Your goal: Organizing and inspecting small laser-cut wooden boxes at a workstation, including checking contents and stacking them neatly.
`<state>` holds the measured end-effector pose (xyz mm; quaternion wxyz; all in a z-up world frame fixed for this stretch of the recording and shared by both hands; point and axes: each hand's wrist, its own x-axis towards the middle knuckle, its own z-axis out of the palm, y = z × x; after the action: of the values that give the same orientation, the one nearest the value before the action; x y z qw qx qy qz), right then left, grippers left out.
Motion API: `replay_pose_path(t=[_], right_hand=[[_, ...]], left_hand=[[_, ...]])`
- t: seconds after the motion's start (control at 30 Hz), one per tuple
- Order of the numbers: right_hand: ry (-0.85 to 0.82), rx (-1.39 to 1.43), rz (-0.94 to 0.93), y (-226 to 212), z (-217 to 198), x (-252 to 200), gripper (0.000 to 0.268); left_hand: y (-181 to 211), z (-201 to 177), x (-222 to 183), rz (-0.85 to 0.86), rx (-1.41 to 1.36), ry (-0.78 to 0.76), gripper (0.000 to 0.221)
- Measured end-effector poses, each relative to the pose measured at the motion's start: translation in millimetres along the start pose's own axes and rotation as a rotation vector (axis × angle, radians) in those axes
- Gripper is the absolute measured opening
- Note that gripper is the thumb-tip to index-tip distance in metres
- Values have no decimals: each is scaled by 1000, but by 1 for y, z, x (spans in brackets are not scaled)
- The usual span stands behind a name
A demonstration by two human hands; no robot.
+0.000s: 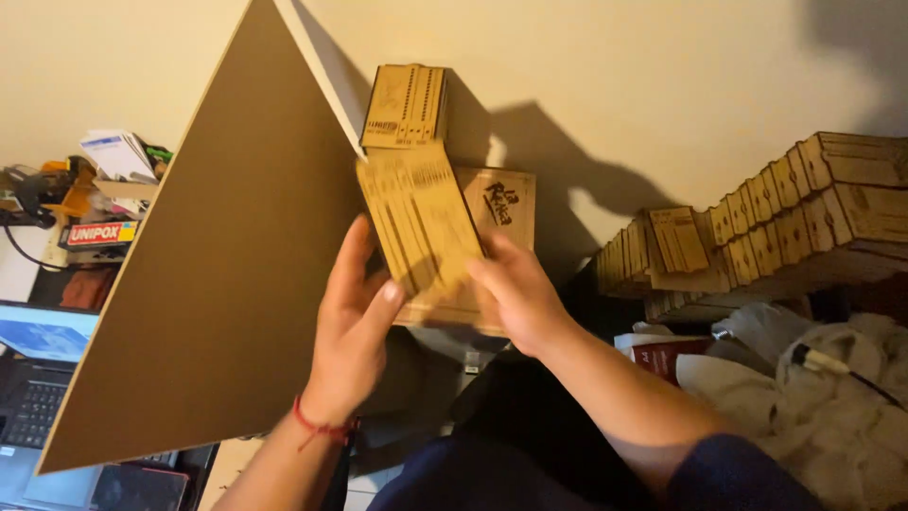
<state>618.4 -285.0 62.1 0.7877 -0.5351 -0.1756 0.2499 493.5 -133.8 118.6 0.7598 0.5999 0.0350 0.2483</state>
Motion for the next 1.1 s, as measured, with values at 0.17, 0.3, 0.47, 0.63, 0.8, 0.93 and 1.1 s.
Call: replay_pose_path(t=[0.17,0.3,0.47,0.63,0.8,0.93,1.1], right_hand=[[-48,-464,-368,-65,41,52,70],[-77,-676,-270,-83,36,93,78],[-116,-707,-157,-68,24,118,73],[-122,-672,-164,-56,21,130,72],[-118,-560,-141,-49,18,138,75],[-113,-554,-103,-43,18,139,73],[-74,-532,-107,-30,19,155,74]], left_hand=[[17,19,97,123,475,12,63],[-1,3,158,219,560,31,49],[-23,-2,173,166,519,88,48],[-29,0,174,133,470,134,47],[-15,22,174,76,529,163,48],[-29,4,179,16,569,211,48],[-29,1,182,-27,577,192,48]])
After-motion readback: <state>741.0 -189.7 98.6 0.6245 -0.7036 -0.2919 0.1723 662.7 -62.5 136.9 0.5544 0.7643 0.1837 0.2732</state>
